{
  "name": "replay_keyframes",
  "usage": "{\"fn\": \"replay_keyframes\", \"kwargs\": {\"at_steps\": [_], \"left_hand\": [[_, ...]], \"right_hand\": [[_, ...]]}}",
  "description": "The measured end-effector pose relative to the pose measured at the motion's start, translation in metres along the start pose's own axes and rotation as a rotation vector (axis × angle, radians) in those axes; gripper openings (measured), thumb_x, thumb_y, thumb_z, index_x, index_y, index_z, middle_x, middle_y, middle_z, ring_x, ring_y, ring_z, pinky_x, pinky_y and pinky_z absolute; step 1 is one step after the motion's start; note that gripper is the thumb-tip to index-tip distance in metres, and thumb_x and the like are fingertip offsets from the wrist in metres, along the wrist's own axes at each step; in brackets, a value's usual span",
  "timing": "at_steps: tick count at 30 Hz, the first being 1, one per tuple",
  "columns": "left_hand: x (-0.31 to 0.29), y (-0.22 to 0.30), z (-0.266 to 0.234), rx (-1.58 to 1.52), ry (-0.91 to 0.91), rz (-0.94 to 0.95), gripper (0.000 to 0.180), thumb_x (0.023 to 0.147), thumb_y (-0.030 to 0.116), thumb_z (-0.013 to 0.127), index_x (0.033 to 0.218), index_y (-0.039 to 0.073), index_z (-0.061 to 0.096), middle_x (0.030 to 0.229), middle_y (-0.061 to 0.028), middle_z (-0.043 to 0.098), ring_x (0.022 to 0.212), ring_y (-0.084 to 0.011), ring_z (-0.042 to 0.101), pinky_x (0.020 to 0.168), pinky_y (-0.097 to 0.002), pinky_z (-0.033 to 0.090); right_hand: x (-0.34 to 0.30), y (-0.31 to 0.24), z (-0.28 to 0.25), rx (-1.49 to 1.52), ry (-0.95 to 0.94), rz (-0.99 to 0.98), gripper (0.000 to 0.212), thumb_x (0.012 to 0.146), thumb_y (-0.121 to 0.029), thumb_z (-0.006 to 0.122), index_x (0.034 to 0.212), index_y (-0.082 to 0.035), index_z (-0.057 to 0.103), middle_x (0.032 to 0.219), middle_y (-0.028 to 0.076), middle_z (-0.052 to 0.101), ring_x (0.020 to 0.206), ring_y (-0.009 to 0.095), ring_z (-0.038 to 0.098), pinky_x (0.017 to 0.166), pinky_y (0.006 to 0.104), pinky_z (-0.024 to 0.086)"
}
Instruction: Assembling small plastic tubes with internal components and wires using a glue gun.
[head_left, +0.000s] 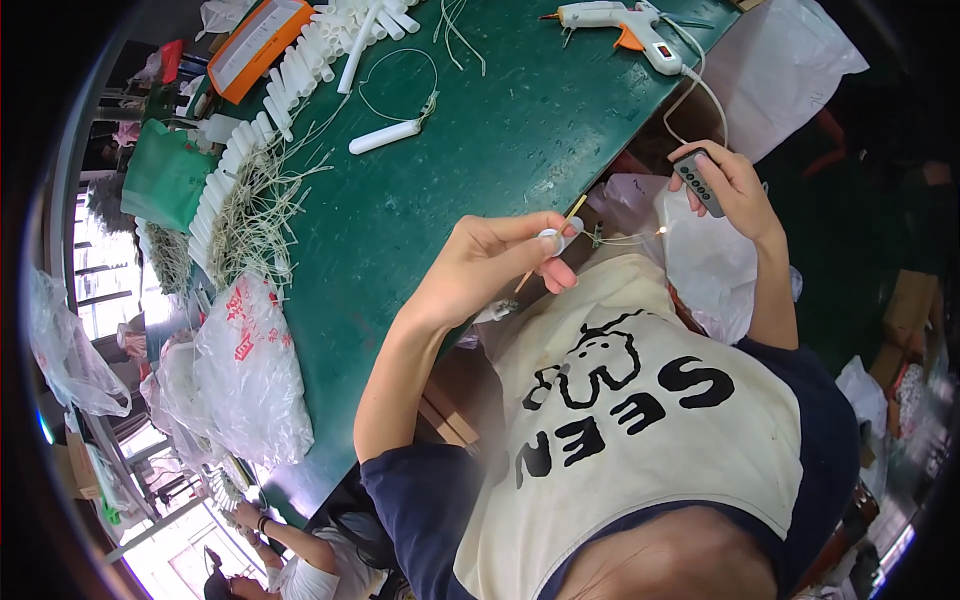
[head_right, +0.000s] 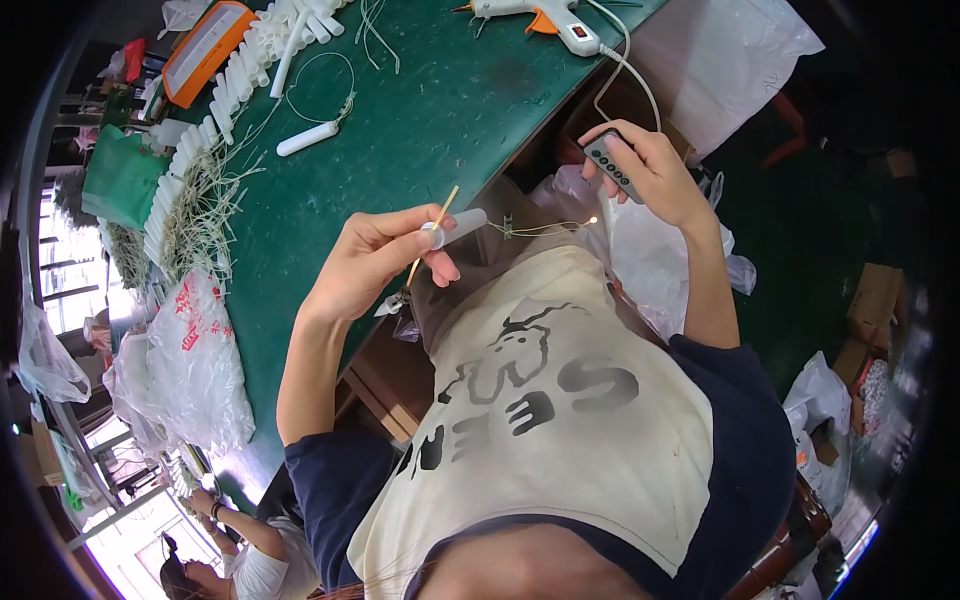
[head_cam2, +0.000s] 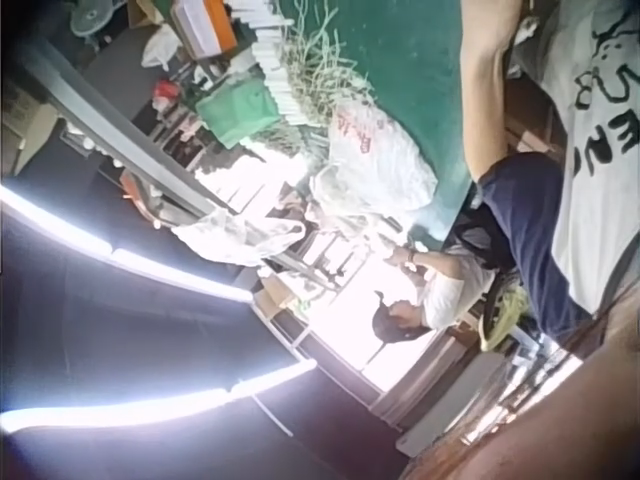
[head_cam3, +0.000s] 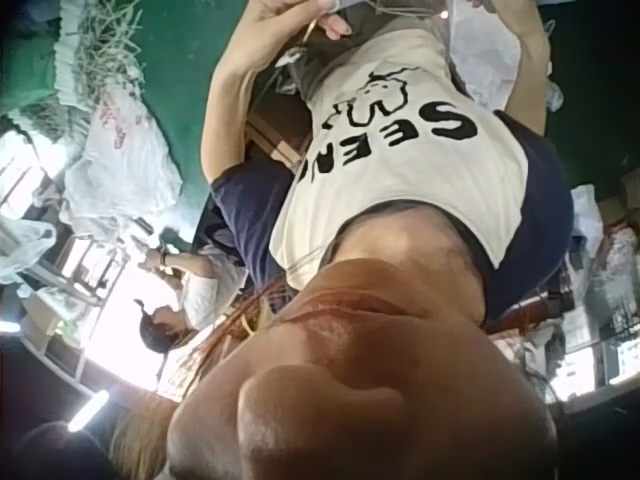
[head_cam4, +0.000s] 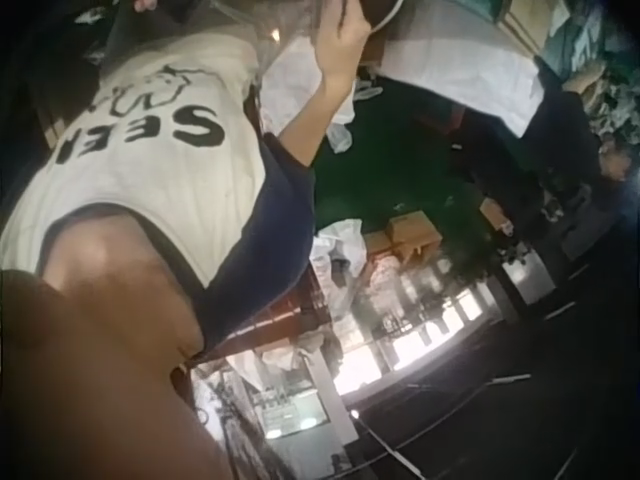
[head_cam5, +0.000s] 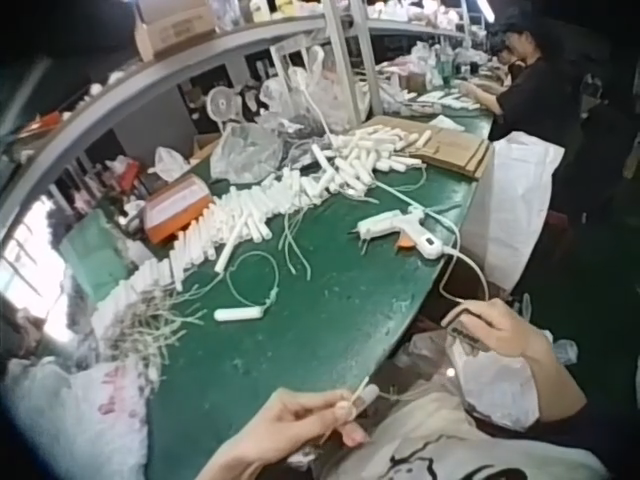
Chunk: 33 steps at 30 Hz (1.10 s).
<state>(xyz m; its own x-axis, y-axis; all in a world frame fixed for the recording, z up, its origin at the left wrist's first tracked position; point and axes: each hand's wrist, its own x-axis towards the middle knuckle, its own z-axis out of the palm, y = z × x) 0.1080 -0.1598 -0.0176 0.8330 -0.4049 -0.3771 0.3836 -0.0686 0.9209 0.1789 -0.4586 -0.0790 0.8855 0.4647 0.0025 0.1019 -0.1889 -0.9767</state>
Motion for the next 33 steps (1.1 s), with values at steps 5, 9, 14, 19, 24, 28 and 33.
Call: {"fn": "replay_keyframes", "kwargs": {"at_steps": [5,9,14,19,24,28,33], "left_hand": [[0.0,-0.003,-0.005,-0.041,-0.029,-0.008,0.026,0.091,0.016,0.055,0.108,-0.003,0.062,0.077,-0.0054,0.066,0.071,-0.0075,0.059,0.065,-0.0201,0.044],[-0.003,0.0,-0.004,-0.065,0.0,-0.02,0.022,0.09,0.009,0.052,0.104,-0.006,0.06,0.074,-0.0123,0.066,0.069,-0.015,0.063,0.071,-0.0272,0.047],[-0.008,0.002,-0.003,-0.065,-0.031,-0.024,0.021,0.09,0.01,0.052,0.104,-0.004,0.06,0.074,-0.012,0.066,0.069,-0.0145,0.062,0.071,-0.0266,0.046],[-0.014,0.009,-0.004,-0.016,-0.084,0.054,0.022,0.09,0.012,0.052,0.105,-0.002,0.06,0.074,-0.012,0.066,0.069,-0.0135,0.062,0.071,-0.027,0.045],[-0.02,0.008,-0.015,-0.002,0.109,0.087,0.022,0.092,0.011,0.05,0.107,-0.004,0.059,0.076,-0.0107,0.067,0.071,-0.0105,0.062,0.067,-0.0224,0.046],[-0.006,-0.006,-0.04,0.426,0.425,0.218,0.022,0.091,0.012,0.055,0.1,-0.006,0.061,0.079,-0.0099,0.068,0.076,-0.0108,0.064,0.067,-0.0237,0.05],[0.008,-0.019,-0.054,0.791,0.618,0.245,0.016,0.085,0.014,0.062,0.089,-0.001,0.066,0.084,-0.0107,0.067,0.077,-0.0191,0.065,0.07,-0.0293,0.049]], "right_hand": [[0.0,-0.001,-0.008,-0.113,-0.018,0.029,0.027,0.097,-0.015,0.036,0.108,0.0,0.056,0.077,0.007,0.062,0.056,0.007,0.05,0.049,0.0207,0.042],[0.005,-0.005,0.001,-0.064,0.01,-0.053,0.027,0.096,-0.015,0.037,0.108,0.0,0.056,0.079,0.007,0.063,0.056,0.007,0.05,0.05,0.0203,0.042],[0.019,-0.023,0.042,-0.149,-0.091,-0.339,0.029,0.082,-0.01,0.061,0.109,-0.001,0.062,0.081,0.007,0.064,0.065,0.011,0.053,0.056,0.0225,0.045],[0.025,-0.022,0.078,-0.177,-0.26,-0.473,0.035,0.062,-0.006,0.077,0.096,-0.005,0.068,0.081,0.004,0.064,0.076,0.02,0.052,0.067,0.0302,0.044],[0.031,-0.022,0.084,-0.284,-0.037,-0.545,0.03,0.061,-0.001,0.076,0.09,-0.002,0.065,0.083,0.005,0.064,0.083,0.022,0.051,0.068,0.0303,0.044],[0.031,-0.023,0.085,-0.374,0.145,-0.553,0.032,0.062,0.0,0.076,0.092,-0.003,0.065,0.086,0.005,0.064,0.083,0.022,0.051,0.07,0.0303,0.044],[0.029,-0.019,0.09,-0.341,0.2,-0.579,0.031,0.061,0.0,0.076,0.091,-0.003,0.065,0.087,0.005,0.065,0.082,0.022,0.051,0.07,0.0306,0.044]]}}
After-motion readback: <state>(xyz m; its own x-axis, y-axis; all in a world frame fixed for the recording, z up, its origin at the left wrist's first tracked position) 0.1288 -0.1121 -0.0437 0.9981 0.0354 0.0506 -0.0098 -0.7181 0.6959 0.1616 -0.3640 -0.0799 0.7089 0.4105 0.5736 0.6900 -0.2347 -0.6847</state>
